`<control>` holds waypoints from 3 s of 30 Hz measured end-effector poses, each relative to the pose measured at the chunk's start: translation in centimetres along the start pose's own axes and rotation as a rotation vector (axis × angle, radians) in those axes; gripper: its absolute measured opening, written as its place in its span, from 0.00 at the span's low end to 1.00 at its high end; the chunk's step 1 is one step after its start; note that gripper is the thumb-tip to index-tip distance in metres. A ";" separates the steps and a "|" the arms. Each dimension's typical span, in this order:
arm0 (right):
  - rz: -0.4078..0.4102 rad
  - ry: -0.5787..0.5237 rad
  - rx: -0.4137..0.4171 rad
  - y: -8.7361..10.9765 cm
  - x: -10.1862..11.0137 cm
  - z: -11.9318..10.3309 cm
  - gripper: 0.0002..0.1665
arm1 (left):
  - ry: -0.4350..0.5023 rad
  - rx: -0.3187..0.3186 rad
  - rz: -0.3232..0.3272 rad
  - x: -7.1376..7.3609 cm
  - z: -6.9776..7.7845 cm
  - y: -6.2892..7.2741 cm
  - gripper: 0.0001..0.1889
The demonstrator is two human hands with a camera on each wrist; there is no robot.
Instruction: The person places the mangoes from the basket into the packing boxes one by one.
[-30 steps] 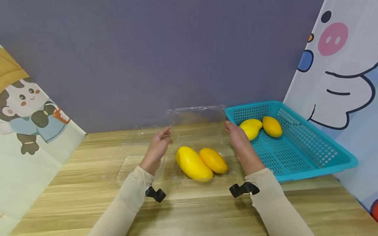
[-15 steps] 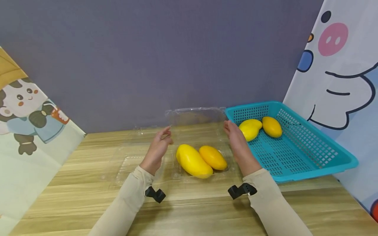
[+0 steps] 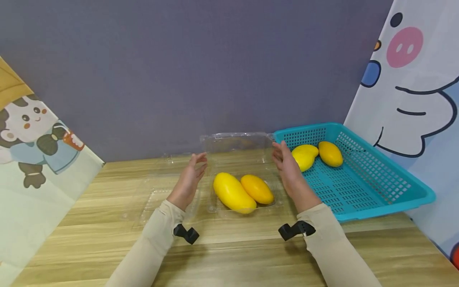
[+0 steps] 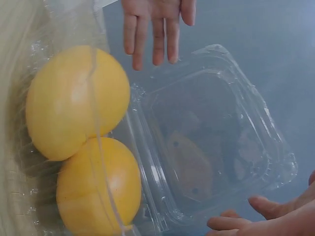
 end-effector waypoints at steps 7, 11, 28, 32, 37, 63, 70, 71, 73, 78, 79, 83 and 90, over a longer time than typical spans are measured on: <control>-0.018 0.032 0.022 0.2 0.0 -0.1 0.48 | 0.011 -0.009 0.000 0.2 0.1 0.0 0.33; -0.006 0.032 0.024 0.0 0.0 -0.1 0.49 | 0.018 -0.012 0.000 0.6 0.1 -0.3 0.35; -0.057 0.292 -0.008 1.6 0.3 -0.8 0.48 | -0.012 -0.019 -0.023 1.6 0.6 0.6 0.32; -0.100 0.366 -0.059 2.9 0.0 -0.8 0.49 | -0.054 -0.007 -0.048 2.0 0.2 1.4 0.33; -0.132 0.387 -0.095 4.3 -0.5 -0.2 0.49 | -0.147 0.029 -0.066 2.2 -1.0 2.5 0.36; -0.056 0.419 -0.160 4.9 -2.5 2.9 0.45 | -0.231 0.092 -0.059 -1.1 -4.8 4.6 0.37; -0.055 0.368 -0.152 4.6 -2.9 3.5 0.42 | -0.220 0.103 -0.037 -1.3 -5.7 4.8 0.36; -0.051 0.364 -0.151 4.6 -2.9 3.6 0.42 | -0.218 0.094 -0.027 -1.3 -5.7 4.8 0.36; -0.040 0.352 -0.157 4.5 -2.8 3.9 0.40 | -0.213 0.076 -0.007 -1.2 -5.8 4.8 0.35; 0.012 0.297 -0.186 4.2 -2.4 4.6 0.36 | -0.169 0.057 0.029 -1.0 -6.3 4.9 0.31; 0.025 0.283 -0.189 4.1 -2.3 4.7 0.36 | -0.156 0.050 0.035 -0.9 -6.4 4.9 0.30; 0.058 0.226 -0.214 3.7 -2.2 5.2 0.38 | -0.108 0.014 0.062 -0.8 -6.8 4.8 0.28; 0.072 0.139 -0.308 3.8 -2.2 6.2 0.38 | -0.038 -0.020 0.131 -0.9 -7.1 4.8 0.28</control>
Point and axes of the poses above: each hand's wrist, its own y-axis away from the middle knuckle, its own x-axis out of the back of the hand, z = x × y, the point moved 4 cm from there along -y, towards the middle knuckle, and after that the axes turned 14 degrees about y, right-handed, at the moved point
